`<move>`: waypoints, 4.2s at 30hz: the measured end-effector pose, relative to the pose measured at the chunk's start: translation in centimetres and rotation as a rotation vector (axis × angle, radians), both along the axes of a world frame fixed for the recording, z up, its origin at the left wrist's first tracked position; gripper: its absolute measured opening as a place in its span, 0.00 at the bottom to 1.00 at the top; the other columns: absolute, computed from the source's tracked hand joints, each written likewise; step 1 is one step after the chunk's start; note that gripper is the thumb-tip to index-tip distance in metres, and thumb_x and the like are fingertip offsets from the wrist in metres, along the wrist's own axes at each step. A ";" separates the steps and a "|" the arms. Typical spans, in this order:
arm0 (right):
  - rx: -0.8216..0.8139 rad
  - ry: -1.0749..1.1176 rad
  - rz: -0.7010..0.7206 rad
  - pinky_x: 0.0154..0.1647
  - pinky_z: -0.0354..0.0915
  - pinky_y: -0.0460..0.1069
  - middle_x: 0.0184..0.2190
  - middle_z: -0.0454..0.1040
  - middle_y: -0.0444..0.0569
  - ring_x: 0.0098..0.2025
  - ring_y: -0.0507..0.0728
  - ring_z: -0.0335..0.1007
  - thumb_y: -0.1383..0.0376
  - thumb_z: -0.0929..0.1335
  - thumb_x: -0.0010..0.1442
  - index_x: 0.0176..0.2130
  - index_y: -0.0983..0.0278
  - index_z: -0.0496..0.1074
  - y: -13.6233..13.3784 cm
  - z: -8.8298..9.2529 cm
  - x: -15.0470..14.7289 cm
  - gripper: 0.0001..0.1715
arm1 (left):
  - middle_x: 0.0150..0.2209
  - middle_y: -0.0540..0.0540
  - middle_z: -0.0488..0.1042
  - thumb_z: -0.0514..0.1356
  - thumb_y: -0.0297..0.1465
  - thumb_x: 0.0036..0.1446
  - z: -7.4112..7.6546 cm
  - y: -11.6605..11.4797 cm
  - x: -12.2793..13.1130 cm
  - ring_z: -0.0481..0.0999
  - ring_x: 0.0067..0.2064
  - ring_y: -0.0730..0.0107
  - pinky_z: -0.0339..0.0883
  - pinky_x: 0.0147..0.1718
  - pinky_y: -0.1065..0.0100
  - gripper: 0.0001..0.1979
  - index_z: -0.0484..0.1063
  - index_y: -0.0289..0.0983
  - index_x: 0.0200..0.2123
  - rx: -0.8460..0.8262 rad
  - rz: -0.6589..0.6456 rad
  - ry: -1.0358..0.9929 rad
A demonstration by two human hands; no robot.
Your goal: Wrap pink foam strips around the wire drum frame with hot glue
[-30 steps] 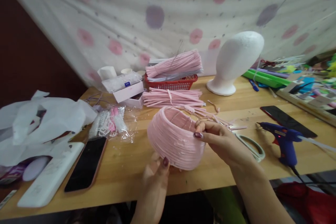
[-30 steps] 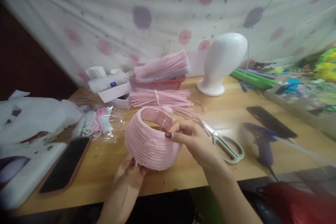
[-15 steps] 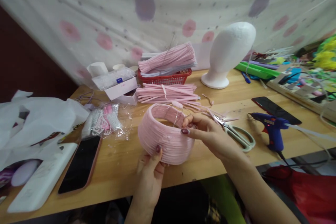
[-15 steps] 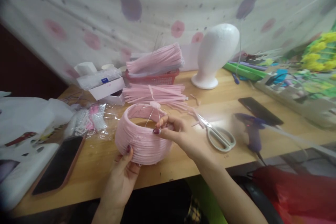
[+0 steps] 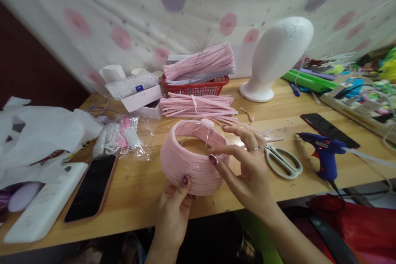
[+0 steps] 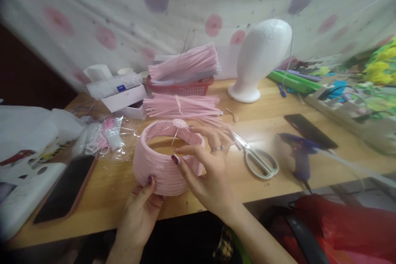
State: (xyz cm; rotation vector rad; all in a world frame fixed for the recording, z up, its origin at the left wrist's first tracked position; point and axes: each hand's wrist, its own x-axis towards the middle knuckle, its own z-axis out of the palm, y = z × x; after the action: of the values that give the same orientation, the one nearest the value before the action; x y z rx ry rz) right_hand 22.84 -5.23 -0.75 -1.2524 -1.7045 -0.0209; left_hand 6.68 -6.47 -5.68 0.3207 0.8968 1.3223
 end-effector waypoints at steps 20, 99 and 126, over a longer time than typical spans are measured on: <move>0.169 -0.311 0.044 0.61 0.59 0.64 0.54 0.75 0.51 0.52 0.63 0.70 0.72 0.71 0.64 0.42 0.57 0.78 -0.4 -0.3 1.3 0.10 | 0.23 0.52 0.79 0.82 0.30 0.27 -0.1 0.0 -1.2 0.75 0.23 0.78 0.69 0.22 0.81 0.18 0.81 0.37 0.24 -0.080 -0.030 -0.073; -0.052 -0.072 0.391 0.35 0.67 0.48 0.33 0.73 0.45 0.36 0.52 0.71 0.74 0.68 0.65 0.43 0.61 0.76 0.6 2.3 2.2 0.10 | 0.39 0.47 0.84 0.77 0.40 0.43 2.6 -0.5 -0.8 0.83 0.45 0.62 0.76 0.48 0.66 0.25 0.80 0.41 0.46 0.069 -0.004 0.018; -0.163 0.025 0.528 0.30 0.69 0.44 0.34 0.74 0.44 0.32 0.49 0.71 0.76 0.70 0.61 0.41 0.62 0.77 0.1 3.6 1.8 0.12 | 0.39 0.41 0.84 0.73 0.33 0.40 6.2 0.5 1.2 0.84 0.41 0.53 0.80 0.39 0.62 0.23 0.81 0.33 0.42 0.211 -0.064 0.269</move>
State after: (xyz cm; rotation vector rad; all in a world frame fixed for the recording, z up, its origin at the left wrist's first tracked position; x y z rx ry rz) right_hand 24.66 -5.13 2.89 -0.8763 -1.9967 0.4528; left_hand 7.87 -5.97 0.56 0.6992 0.9632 1.3359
